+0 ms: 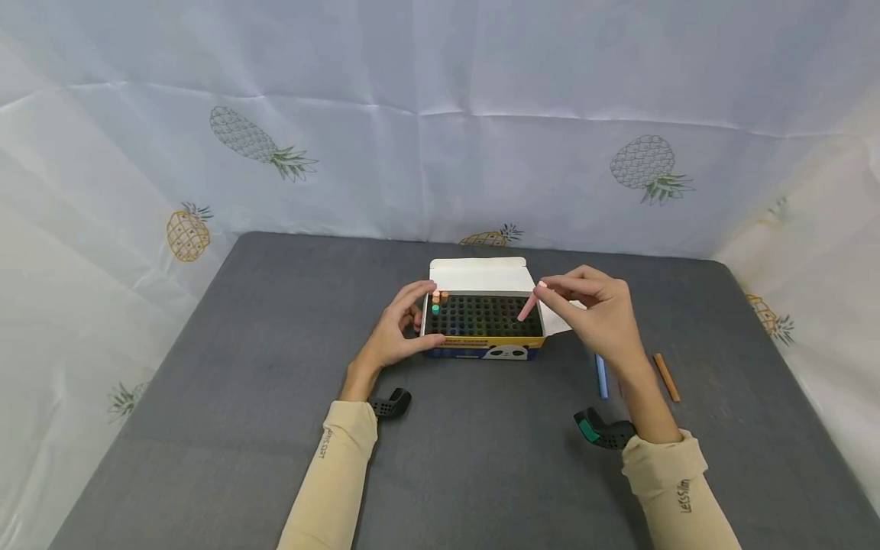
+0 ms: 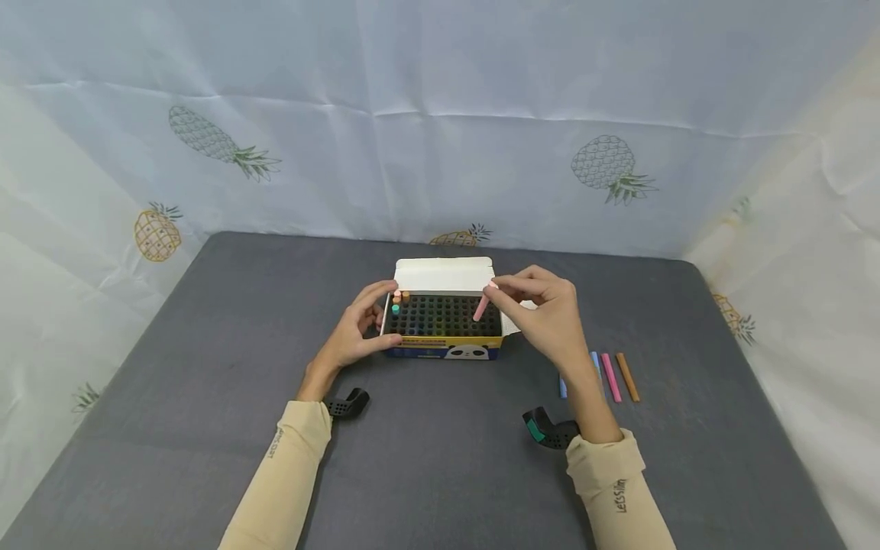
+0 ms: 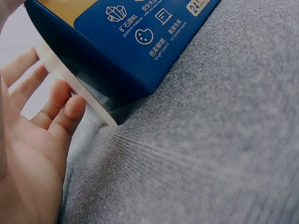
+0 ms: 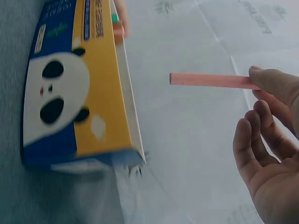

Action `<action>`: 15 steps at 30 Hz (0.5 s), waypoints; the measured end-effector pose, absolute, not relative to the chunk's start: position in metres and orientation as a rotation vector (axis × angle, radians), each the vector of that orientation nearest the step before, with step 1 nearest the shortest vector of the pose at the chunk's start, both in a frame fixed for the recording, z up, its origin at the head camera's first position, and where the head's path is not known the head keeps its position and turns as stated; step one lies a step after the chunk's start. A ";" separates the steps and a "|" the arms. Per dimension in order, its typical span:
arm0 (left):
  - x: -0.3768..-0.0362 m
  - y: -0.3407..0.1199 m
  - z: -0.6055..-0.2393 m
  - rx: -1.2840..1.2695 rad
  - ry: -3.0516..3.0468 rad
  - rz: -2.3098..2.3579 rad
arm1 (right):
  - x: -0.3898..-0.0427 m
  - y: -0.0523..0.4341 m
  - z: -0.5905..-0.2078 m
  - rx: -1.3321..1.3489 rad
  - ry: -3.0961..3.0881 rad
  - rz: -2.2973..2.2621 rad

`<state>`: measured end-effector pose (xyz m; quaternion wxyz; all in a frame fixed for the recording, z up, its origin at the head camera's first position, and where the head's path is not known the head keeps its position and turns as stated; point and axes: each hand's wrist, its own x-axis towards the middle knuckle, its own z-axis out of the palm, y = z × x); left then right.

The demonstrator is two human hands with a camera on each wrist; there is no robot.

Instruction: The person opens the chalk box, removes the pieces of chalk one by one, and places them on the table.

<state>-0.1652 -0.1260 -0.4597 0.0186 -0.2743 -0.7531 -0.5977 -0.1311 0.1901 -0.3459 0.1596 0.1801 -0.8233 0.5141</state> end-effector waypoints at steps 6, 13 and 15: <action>-0.168 -0.128 -0.467 -0.852 -2.320 -1.874 | -0.122 0.216 -0.344 0.448 -2.357 1.410; -0.168 -0.129 -0.465 -0.852 -2.324 -1.881 | -0.107 0.250 -0.345 0.388 -2.348 1.360; -0.168 -0.128 -0.464 -0.853 -2.324 -1.885 | -0.103 0.259 -0.346 0.378 -2.340 1.362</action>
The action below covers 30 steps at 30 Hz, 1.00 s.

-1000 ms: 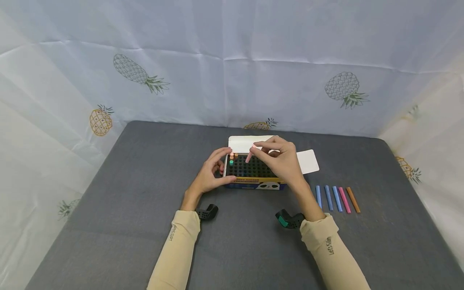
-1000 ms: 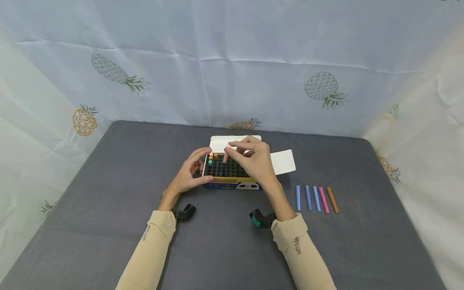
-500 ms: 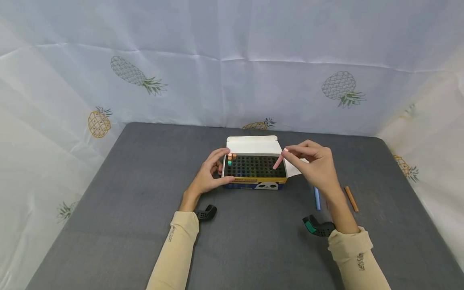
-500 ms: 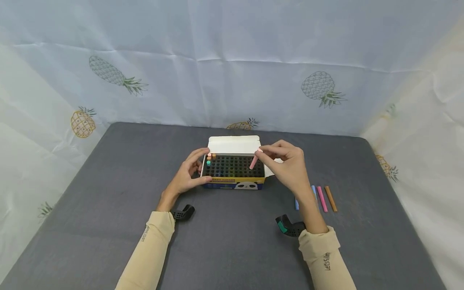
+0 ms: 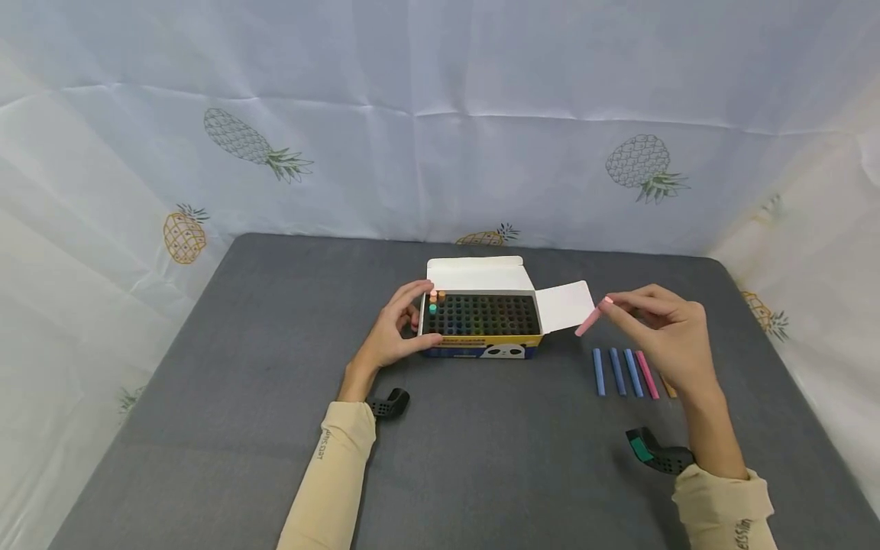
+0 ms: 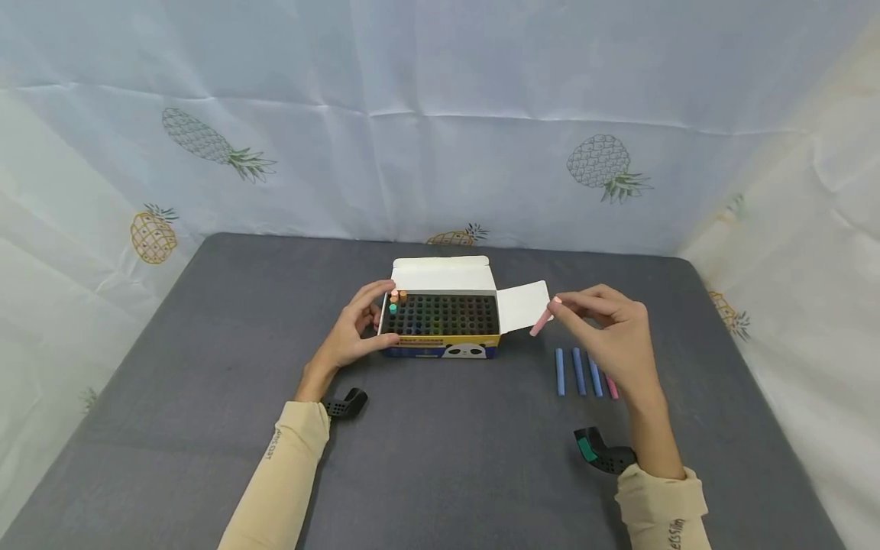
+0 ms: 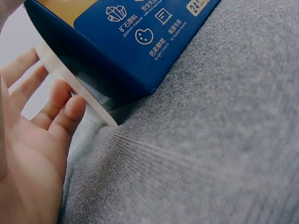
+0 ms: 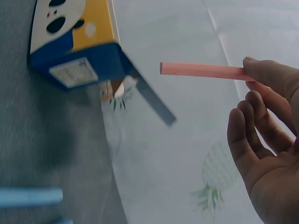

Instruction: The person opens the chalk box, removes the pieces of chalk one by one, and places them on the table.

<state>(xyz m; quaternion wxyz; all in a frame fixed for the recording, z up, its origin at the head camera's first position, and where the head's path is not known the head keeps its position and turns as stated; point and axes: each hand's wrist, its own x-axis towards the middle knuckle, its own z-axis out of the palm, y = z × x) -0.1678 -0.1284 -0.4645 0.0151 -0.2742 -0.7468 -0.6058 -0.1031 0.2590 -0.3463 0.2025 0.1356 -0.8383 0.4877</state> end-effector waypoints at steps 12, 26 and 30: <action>-0.162 -0.126 -0.454 -0.845 -2.344 -1.851 | -0.084 0.307 -0.355 0.292 -2.383 1.265; -0.150 -0.124 -0.431 -0.867 -2.333 -1.862 | -0.071 0.380 -0.377 0.244 -2.718 1.132; -0.150 -0.124 -0.430 -0.867 -2.329 -1.873 | -0.072 0.388 -0.381 0.232 -2.773 1.041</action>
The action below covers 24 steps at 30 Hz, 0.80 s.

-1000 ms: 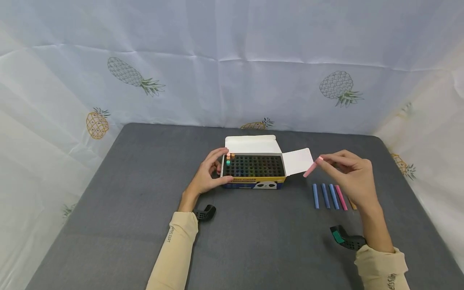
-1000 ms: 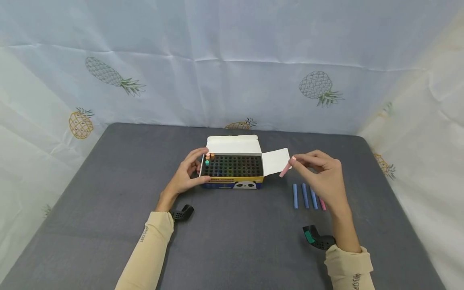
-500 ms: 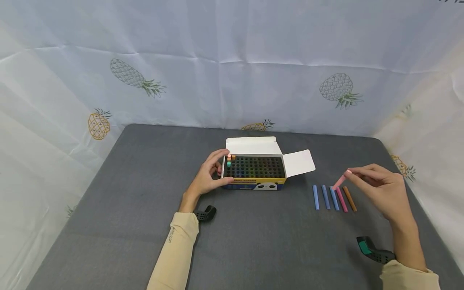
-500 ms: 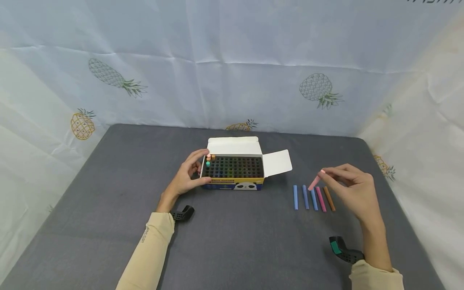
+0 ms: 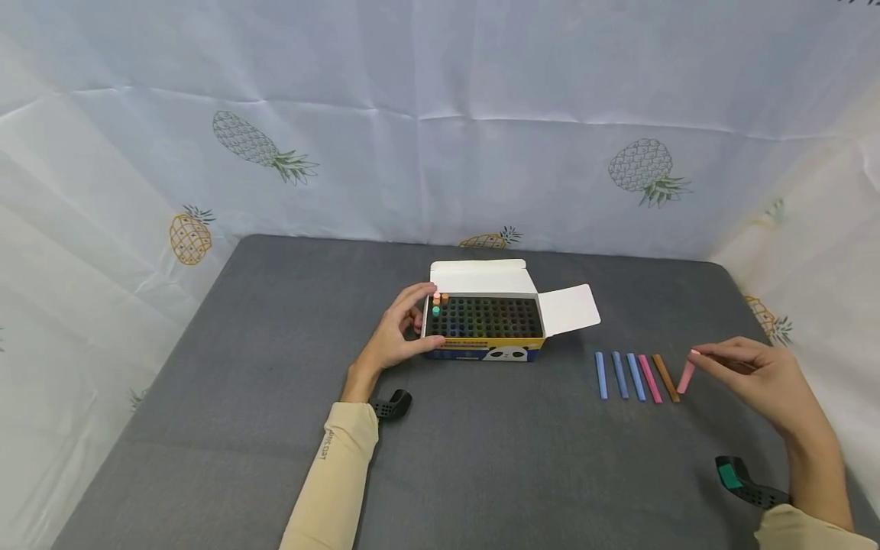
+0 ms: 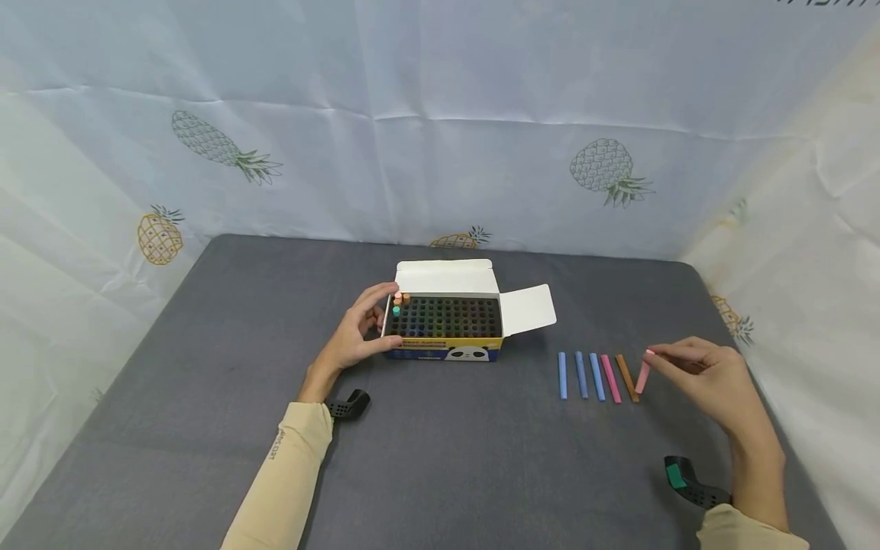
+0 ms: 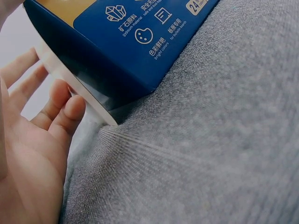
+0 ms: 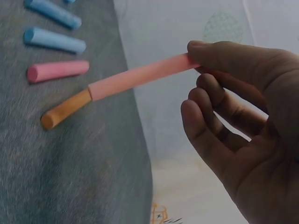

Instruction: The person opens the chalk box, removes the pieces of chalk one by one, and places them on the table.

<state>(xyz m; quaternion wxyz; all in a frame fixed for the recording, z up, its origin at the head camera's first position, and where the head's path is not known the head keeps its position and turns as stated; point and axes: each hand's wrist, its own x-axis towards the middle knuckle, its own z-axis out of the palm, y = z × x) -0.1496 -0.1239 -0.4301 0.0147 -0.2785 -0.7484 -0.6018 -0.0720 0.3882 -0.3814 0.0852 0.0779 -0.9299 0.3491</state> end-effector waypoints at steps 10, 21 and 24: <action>-0.159 -0.125 -0.449 -0.854 -2.326 -1.866 | -0.077 0.400 -0.394 0.213 -2.821 0.953; -0.168 -0.128 -0.466 -0.861 -2.305 -1.898 | -0.083 0.402 -0.412 0.100 -2.848 1.056; -0.168 -0.128 -0.466 -0.855 -2.310 -1.890 | -0.086 0.402 -0.418 0.078 -2.838 1.098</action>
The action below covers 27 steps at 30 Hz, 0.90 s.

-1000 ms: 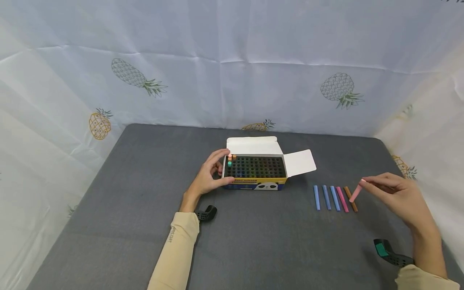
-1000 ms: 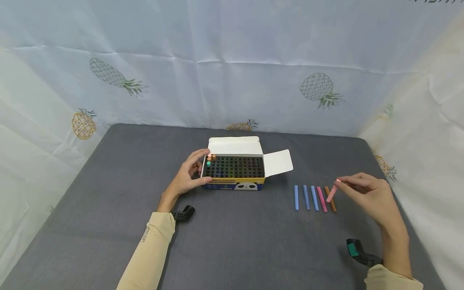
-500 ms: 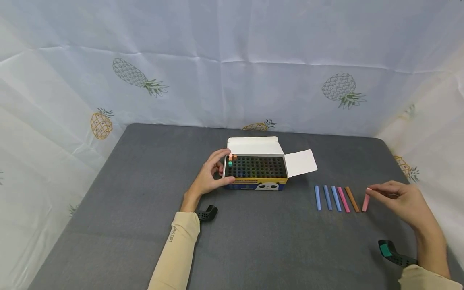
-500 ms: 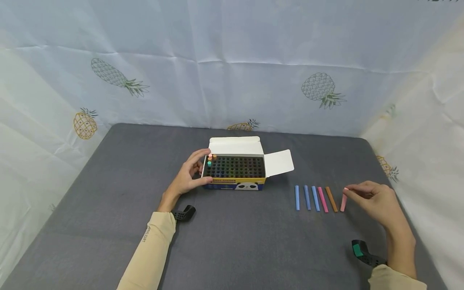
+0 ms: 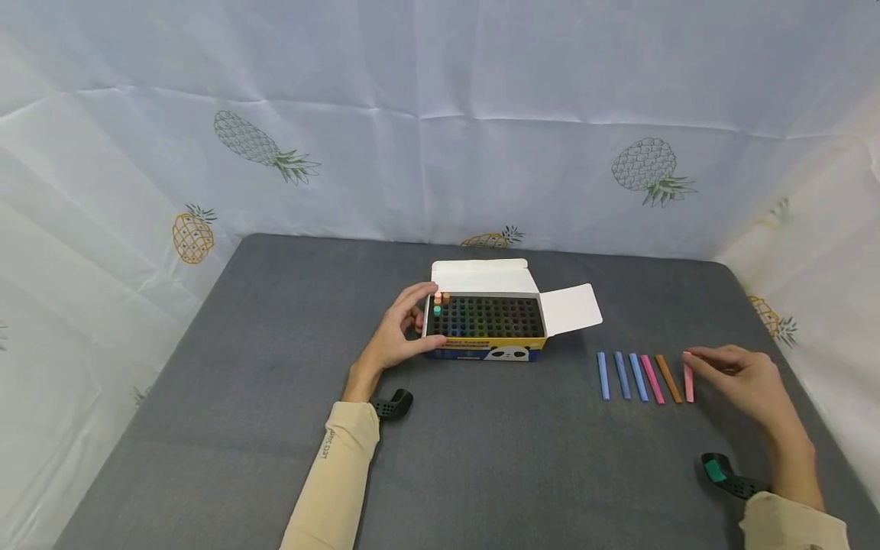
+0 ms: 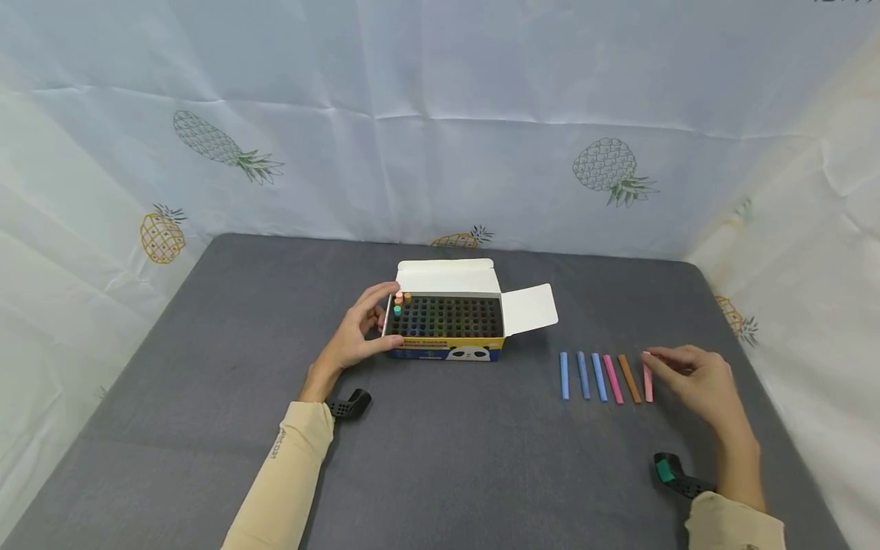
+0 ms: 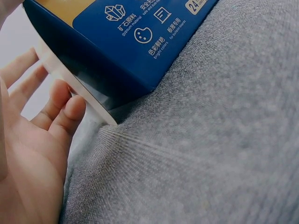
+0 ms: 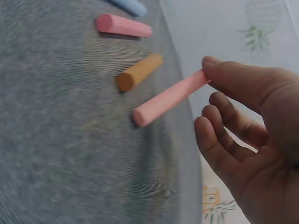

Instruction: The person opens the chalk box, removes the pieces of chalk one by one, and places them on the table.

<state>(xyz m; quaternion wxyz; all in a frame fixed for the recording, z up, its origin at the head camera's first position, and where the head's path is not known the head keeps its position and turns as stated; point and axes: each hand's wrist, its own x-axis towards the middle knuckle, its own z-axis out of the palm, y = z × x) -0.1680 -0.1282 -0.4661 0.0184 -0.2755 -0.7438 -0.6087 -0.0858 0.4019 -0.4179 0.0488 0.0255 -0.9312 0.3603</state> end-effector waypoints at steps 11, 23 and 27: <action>-0.168 -0.128 -0.467 -0.851 -2.327 -1.888 | -0.094 0.400 -0.440 -0.030 -2.884 1.117; -0.160 -0.124 -0.449 -0.851 -2.343 -1.871 | -0.100 0.398 -0.447 -0.050 -2.895 0.965; -0.152 -0.123 -0.433 -0.860 -2.336 -1.890 | -0.100 0.397 -0.447 -0.051 -2.910 0.910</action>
